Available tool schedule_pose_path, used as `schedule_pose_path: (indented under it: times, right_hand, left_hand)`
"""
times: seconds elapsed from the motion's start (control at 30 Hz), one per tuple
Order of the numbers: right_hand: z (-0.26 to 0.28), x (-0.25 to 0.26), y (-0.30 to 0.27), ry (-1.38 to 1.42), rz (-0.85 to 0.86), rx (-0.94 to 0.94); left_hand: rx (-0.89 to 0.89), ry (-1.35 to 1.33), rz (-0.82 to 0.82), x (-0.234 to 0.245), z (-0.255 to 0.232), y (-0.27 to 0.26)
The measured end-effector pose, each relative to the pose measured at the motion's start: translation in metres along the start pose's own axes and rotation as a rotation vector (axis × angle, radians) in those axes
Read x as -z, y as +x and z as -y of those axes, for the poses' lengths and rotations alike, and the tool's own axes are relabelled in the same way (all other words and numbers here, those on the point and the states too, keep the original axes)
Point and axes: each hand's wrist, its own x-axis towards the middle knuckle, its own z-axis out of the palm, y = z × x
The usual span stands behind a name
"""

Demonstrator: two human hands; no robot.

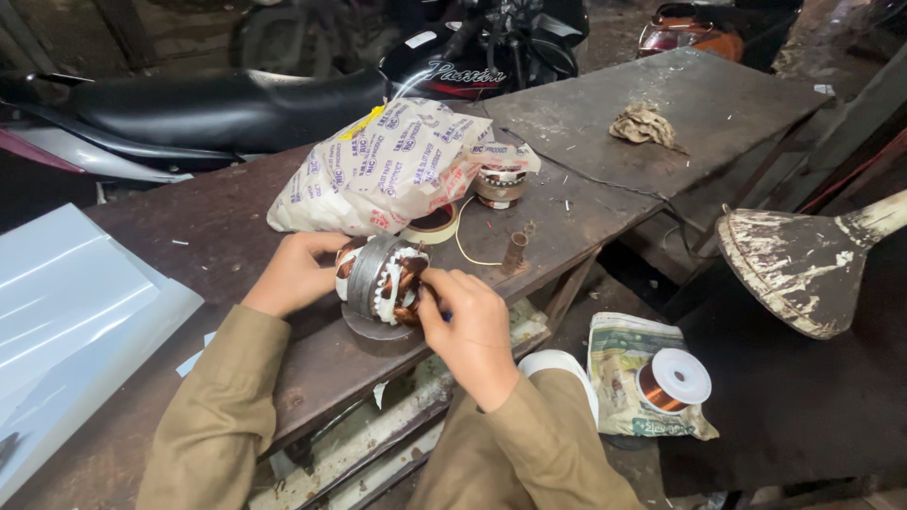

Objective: The person winds copper wire into the slots of a motor stator by hand, using a blue-handled tool to push and arrange the wire. The person repeatedly adjusts the wire and the stator to fit the coils into the slots.

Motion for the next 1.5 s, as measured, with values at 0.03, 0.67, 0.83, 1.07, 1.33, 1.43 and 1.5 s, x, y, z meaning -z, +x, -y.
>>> schedule_pose_path:
  times: [0.03, 0.67, 0.83, 1.07, 1.33, 1.43, 1.5]
  right_hand:
    - [0.000, 0.001, 0.000, -0.009, 0.002, 0.047]
    - [-0.004, 0.006, 0.009, -0.044, 0.108, 0.236]
    - [-0.005, 0.007, 0.009, -0.105, 0.151, 0.303]
    - [-0.005, 0.009, 0.010, -0.114, 0.189, 0.337]
    - [-0.008, 0.011, 0.028, -0.063, 0.268, 0.294]
    - [-0.011, 0.012, 0.038, -0.023, 0.351, 0.244]
    - [-0.013, 0.013, 0.042, 0.001, 0.409, 0.194]
  left_hand:
    - [-0.056, 0.010, 0.018, 0.001, -0.001, 0.000]
    - [-0.264, -0.182, 0.217, 0.002, -0.002, -0.001]
    - [-0.339, -0.015, 0.200, 0.004, -0.009, -0.003]
    - [-0.377, 0.128, 0.127, 0.005, -0.020, -0.007]
    - [-0.264, 0.206, 0.178, 0.010, -0.031, -0.007]
    - [-0.103, -0.012, 0.211, 0.007, -0.036, -0.010]
    - [-0.033, -0.103, 0.205, 0.003, -0.036, -0.009]
